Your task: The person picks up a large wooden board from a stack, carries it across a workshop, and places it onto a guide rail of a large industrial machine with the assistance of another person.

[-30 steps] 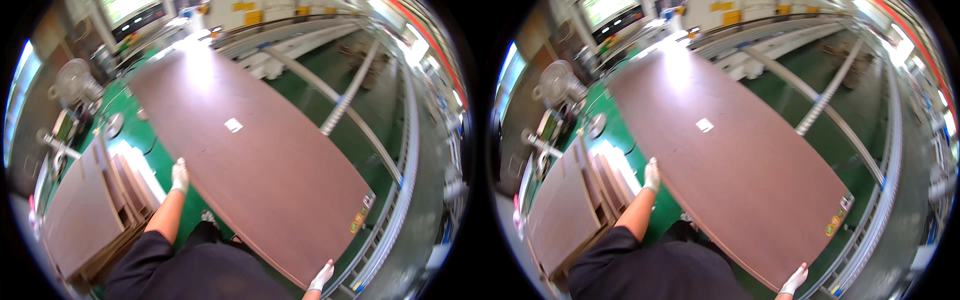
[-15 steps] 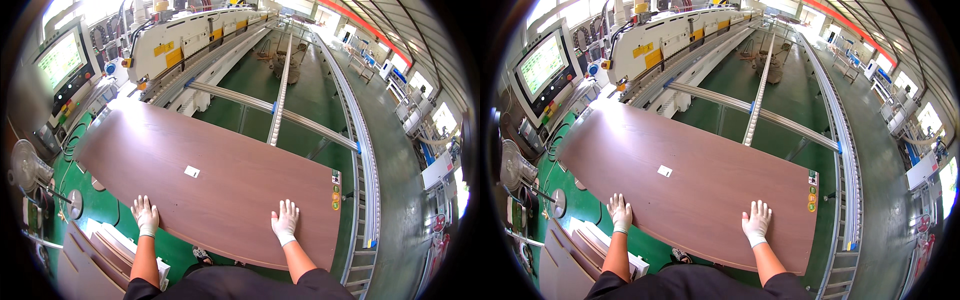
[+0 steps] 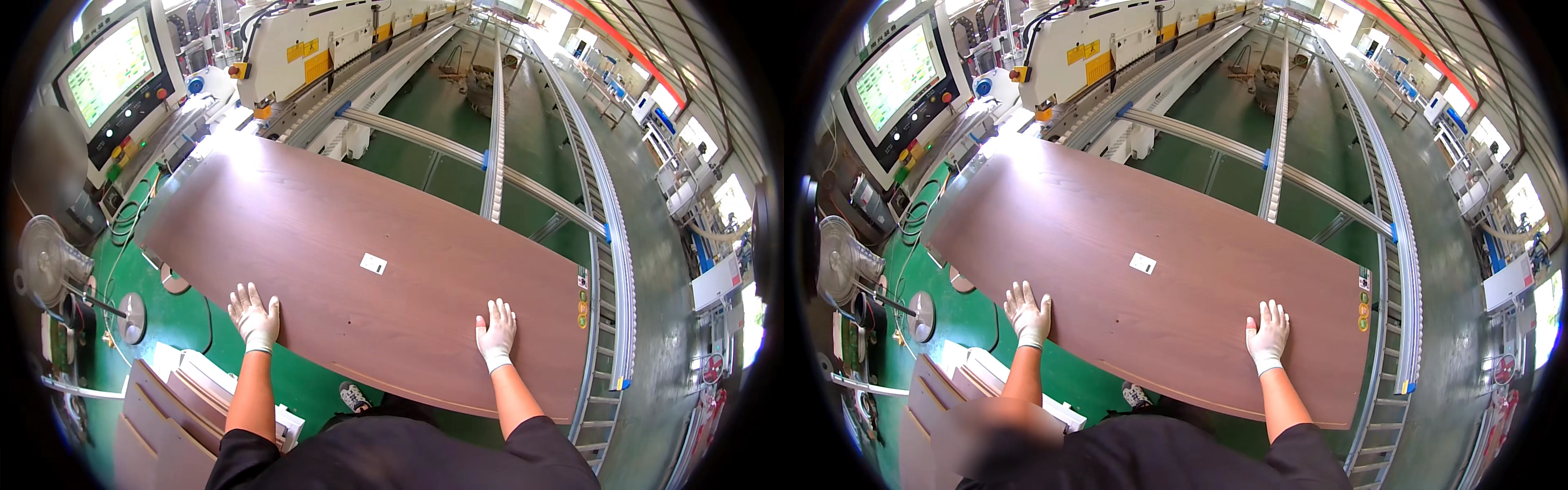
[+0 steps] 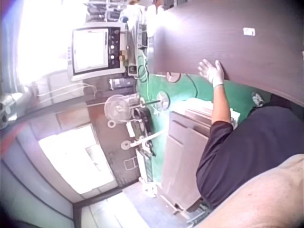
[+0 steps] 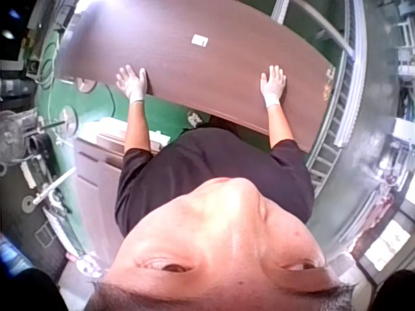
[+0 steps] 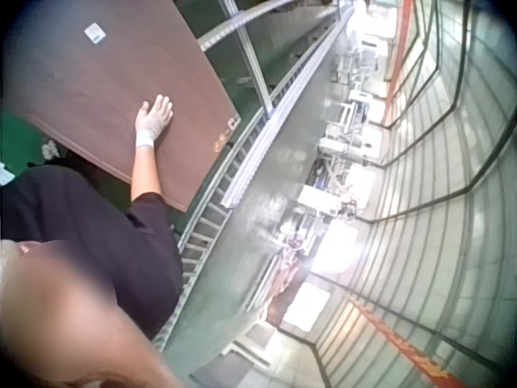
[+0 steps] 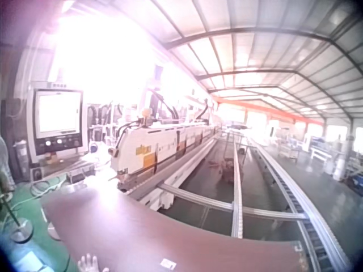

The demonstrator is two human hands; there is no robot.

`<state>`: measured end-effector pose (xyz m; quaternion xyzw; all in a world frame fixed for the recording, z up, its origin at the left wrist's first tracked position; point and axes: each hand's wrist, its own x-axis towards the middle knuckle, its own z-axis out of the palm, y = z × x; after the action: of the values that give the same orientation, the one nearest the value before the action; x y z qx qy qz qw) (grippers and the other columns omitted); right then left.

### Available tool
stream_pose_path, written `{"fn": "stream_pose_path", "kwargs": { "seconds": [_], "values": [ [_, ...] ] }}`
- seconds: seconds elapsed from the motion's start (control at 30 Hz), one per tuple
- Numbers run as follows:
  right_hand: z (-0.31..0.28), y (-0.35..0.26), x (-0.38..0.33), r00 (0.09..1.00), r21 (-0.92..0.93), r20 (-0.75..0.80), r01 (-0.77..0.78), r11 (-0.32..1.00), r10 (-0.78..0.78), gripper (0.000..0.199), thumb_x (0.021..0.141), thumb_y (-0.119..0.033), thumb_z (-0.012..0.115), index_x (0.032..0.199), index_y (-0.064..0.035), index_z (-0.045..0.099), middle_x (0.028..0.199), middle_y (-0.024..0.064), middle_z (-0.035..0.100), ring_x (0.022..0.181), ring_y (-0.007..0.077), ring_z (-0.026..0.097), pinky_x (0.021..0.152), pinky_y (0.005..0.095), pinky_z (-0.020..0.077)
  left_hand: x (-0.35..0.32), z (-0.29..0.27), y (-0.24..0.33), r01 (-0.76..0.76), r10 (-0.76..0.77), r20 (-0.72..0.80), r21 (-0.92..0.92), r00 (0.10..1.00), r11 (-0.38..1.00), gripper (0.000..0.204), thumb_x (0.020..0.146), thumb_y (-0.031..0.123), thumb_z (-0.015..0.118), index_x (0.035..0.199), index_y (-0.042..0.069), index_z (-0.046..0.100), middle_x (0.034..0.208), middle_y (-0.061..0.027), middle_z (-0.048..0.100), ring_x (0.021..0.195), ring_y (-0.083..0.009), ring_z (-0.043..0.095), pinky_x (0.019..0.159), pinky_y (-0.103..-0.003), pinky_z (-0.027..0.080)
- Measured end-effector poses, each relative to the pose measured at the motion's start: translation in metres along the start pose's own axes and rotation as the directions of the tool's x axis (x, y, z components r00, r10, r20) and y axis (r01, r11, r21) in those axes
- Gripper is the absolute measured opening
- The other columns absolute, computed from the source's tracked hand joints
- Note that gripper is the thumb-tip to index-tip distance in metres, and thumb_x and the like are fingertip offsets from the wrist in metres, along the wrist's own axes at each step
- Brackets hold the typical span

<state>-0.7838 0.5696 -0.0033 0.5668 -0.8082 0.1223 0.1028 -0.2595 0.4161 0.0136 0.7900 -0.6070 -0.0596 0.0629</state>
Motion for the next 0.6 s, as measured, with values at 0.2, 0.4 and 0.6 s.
{"fn": "stream_pose_path", "kwargs": {
  "seconds": [0.2, 0.4, 0.6],
  "values": [
    [-0.0019, -0.0027, -0.0018, 0.999, 0.008, 0.036, -0.029, 1.0, 0.028, 0.055, 0.093, -0.034, 0.063, 0.14, -0.0069, 0.054, 0.15, 0.0153, 0.049, 0.141, 0.0358, 0.041, 0.12, 0.0514, 0.0279, -0.0004, -0.0009, -0.0019, -0.015, 0.014, -0.031, -0.038, 0.999, 0.999, 0.078, 0.097, 0.054, 0.05, 0.157, 0.005, 0.035, 0.166, -0.0188, 0.025, 0.154, -0.0395, 0.016, 0.125, -0.053, 0.009],
    [0.0002, -0.0021, -0.0017, 0.999, -0.006, 0.034, -0.02, 1.0, 0.021, 0.055, 0.095, -0.035, 0.062, 0.141, -0.0062, 0.054, 0.15, 0.0153, 0.049, 0.142, 0.0358, 0.04, 0.12, 0.0507, 0.0278, 0.0, 0.0012, -0.0034, -0.02, 0.018, -0.048, -0.041, 0.999, 0.999, 0.077, 0.097, 0.052, 0.051, 0.156, 0.005, 0.036, 0.165, -0.0187, 0.027, 0.154, -0.0392, 0.017, 0.125, -0.052, 0.009],
    [-0.0006, -0.0039, -0.0013, 0.999, 0.002, 0.035, -0.022, 1.0, 0.022, 0.054, 0.095, -0.035, 0.062, 0.14, -0.0062, 0.054, 0.15, 0.0154, 0.049, 0.142, 0.0353, 0.04, 0.12, 0.0502, 0.0275, -0.0011, 0.0023, -0.0055, -0.035, 0.031, -0.083, -0.044, 0.996, 0.998, 0.075, 0.096, 0.05, 0.053, 0.154, 0.004, 0.038, 0.164, -0.019, 0.028, 0.152, -0.0399, 0.019, 0.124, -0.053, 0.011]
  ]
}}
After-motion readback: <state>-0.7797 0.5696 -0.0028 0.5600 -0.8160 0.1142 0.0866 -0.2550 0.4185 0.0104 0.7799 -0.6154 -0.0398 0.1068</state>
